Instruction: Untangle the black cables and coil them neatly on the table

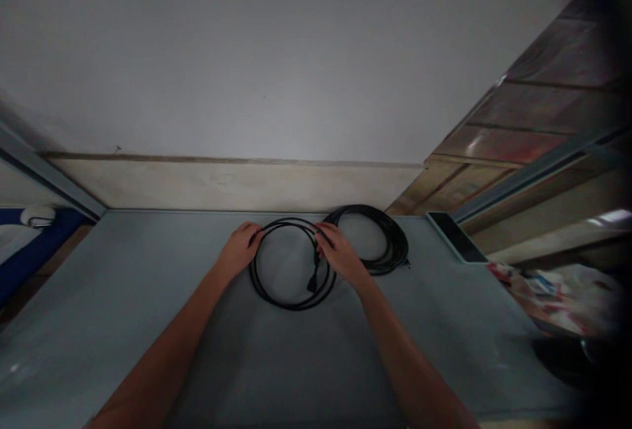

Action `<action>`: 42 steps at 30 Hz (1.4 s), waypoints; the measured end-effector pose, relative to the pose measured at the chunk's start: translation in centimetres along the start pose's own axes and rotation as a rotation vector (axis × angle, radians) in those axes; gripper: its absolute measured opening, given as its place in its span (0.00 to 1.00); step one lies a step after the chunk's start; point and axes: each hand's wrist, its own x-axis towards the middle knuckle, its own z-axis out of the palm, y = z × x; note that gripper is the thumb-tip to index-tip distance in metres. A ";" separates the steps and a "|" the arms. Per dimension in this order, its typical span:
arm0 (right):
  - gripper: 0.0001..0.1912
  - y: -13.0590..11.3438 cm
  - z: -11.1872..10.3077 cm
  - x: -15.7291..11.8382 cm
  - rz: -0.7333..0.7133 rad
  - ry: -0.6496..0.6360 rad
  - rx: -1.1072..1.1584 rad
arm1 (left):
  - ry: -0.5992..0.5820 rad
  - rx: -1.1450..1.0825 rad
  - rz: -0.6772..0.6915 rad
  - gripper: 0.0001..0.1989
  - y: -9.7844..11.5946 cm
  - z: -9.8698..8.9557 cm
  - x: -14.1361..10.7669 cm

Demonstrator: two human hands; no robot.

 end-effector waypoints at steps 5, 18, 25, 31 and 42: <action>0.20 -0.8 0.3 -0.8 -0.065 0.135 -0.018 | 0.020 -0.075 0.026 0.18 -0.7 0.6 0.2; 0.23 1.1 -4.4 -0.6 0.366 -0.485 0.566 | -0.452 -0.339 -0.171 0.16 -2.2 -6.9 -0.2; 0.21 2.9 -7.1 -0.6 0.416 -0.478 0.590 | -0.563 -0.335 -0.313 0.17 -3.4 -10.2 -1.4; 0.20 4.1 -8.3 -0.6 0.434 -0.407 0.606 | -0.566 -0.404 -0.443 0.16 -5.8 -12.2 -2.6; 0.20 3.0 -7.9 -0.7 0.429 -0.405 0.588 | -0.570 -0.407 -0.539 0.19 -6.5 -11.2 -2.7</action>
